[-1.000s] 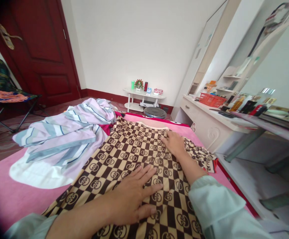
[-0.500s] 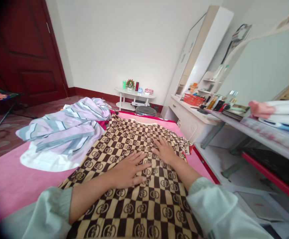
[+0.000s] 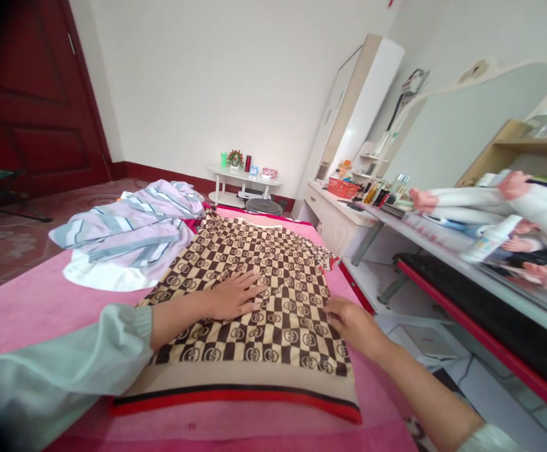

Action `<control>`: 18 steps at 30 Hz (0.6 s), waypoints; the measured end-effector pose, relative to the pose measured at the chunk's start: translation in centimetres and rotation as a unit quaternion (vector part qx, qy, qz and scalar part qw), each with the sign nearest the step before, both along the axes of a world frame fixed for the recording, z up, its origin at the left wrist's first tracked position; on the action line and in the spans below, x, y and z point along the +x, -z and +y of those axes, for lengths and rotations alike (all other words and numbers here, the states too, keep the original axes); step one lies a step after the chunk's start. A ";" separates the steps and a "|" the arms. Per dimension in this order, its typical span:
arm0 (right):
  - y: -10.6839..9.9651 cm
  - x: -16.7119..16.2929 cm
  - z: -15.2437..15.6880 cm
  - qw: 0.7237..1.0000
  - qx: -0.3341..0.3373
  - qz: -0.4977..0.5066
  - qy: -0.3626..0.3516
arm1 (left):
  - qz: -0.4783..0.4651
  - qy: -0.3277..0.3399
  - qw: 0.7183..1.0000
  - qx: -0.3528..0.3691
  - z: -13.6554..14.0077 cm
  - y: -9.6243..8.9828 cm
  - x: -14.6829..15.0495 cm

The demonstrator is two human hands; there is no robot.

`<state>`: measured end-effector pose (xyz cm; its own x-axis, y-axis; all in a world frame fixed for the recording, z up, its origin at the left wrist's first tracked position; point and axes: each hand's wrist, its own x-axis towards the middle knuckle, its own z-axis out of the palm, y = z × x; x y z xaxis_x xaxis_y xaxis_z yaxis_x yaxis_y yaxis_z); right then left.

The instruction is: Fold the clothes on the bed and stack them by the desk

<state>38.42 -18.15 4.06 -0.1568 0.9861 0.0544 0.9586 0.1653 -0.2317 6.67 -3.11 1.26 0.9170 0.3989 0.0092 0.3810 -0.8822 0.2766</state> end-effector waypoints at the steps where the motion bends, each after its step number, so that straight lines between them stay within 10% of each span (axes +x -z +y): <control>1: -0.1 -0.2 -0.7 1.000 -0.004 0.004 -0.002 | 0.010 0.014 1.000 -0.006 -0.4 -0.3 -0.7; 12: -2.1 -3.3 -6.0 0.986 -0.071 0.148 0.010 | 0.000 -0.010 0.990 -0.142 -6.4 -5.6 -14.2; 18: -1.4 -4.5 -7.9 0.968 -0.149 0.199 0.018 | -0.008 -0.055 0.990 -0.132 -9.0 -4.9 -17.0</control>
<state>33.95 -26.03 5.45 -0.1478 0.9718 -0.1837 0.7874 0.0032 -0.6165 -10.31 -12.11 6.16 0.8687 0.4862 -0.0952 0.4644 -0.7322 0.4982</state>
